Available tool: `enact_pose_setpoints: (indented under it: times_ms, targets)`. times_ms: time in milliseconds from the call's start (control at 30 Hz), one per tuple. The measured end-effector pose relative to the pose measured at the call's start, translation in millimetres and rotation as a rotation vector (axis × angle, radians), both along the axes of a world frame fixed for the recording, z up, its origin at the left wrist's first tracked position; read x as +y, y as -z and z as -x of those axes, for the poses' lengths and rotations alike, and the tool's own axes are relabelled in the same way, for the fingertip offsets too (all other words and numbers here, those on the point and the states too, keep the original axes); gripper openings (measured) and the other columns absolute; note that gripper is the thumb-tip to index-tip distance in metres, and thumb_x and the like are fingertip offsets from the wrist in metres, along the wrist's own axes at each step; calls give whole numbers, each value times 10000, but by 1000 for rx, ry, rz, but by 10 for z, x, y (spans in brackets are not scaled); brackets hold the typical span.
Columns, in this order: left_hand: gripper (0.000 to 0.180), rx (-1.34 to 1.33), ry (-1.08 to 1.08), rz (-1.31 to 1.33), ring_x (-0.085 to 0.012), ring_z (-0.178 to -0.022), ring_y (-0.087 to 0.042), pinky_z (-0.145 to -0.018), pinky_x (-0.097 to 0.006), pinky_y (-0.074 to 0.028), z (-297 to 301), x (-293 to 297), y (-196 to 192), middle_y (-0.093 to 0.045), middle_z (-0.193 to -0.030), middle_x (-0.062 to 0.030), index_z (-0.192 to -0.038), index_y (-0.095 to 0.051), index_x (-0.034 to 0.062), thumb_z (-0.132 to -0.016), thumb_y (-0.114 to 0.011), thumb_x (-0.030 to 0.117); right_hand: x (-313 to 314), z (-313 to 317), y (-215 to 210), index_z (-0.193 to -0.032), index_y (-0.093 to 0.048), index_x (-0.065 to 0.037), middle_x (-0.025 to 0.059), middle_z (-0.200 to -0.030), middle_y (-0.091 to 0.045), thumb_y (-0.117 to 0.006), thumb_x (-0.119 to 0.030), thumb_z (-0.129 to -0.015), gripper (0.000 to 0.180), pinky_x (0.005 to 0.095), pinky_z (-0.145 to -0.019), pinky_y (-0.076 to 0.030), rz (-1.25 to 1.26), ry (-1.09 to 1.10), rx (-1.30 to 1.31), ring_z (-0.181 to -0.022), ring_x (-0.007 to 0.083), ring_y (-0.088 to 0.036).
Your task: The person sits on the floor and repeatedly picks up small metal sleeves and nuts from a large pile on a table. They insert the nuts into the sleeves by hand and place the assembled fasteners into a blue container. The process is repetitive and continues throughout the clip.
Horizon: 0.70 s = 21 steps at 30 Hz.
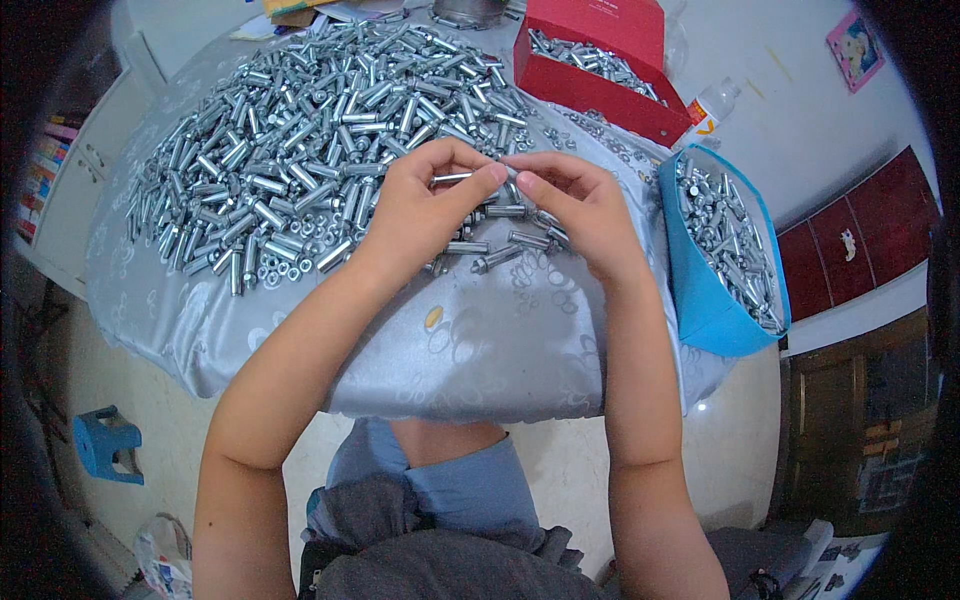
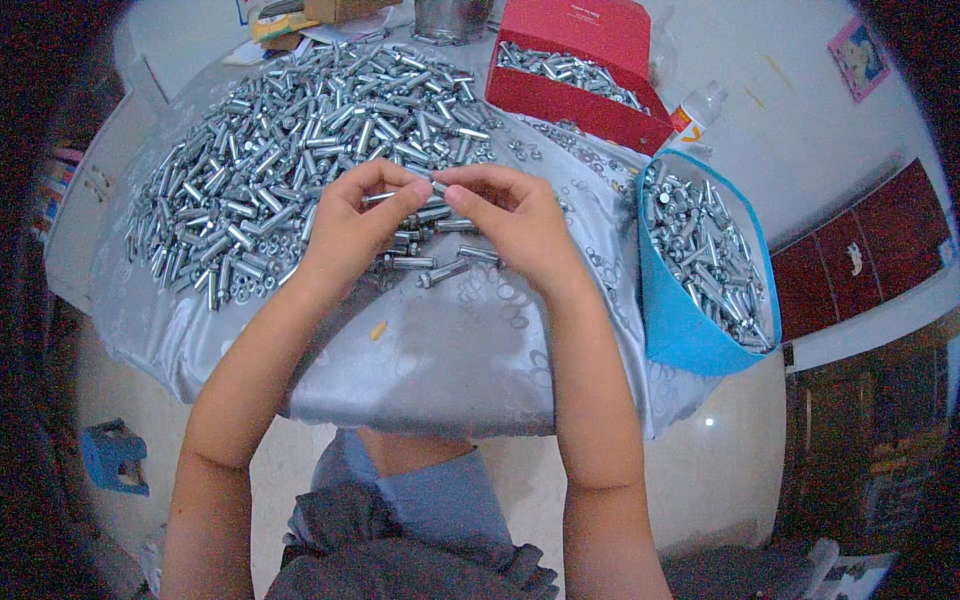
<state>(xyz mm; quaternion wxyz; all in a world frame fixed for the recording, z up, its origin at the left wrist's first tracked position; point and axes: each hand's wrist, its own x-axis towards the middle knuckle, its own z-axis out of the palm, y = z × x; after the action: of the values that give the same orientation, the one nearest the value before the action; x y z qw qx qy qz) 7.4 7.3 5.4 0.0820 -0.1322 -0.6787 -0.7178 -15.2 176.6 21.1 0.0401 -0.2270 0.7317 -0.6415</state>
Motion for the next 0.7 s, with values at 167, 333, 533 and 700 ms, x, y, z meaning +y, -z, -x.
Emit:
enact_pose_setpoints:
  times_ms: [167,333,533,700]
  targets:
    - [147,-41,19,24,-59,-680,-523,-627,-194,-419,-16,-1,-26,-589,-740,-16,-804,-593,25,-772,-629,164,9,-9,-12,-942,-626,-8,61,-906,-622,-601,-127,-789,195,223,-722,-420,-23,-1,42,-805,98,-538]
    - [137,-91,11,32,-34,-593,-464,-531,-178,-352,-14,-12,-15,-559,-691,16,-814,-599,46,-763,-626,170,16,-9,-26,-946,-624,-3,65,-912,-625,-588,-115,-795,191,224,-731,-423,-6,-8,21,-811,99,-542]
    - [138,-63,-5,37,-20,-528,-414,-465,-172,-304,3,3,35,-511,-636,42,-828,-601,61,-768,-619,184,16,-11,-15,-945,-623,2,67,-902,-626,-581,-107,-798,187,224,-742,-423,-18,-14,21,-823,100,-545]
    - [148,-22,-28,73,-9,-494,-382,-422,-166,-270,29,-9,60,-484,-625,59,-826,-594,73,-798,-585,218,9,-6,7,-956,-618,1,65,-899,-620,-595,-108,-790,201,223,-723,-427,-45,-19,60,-804,97,-545]
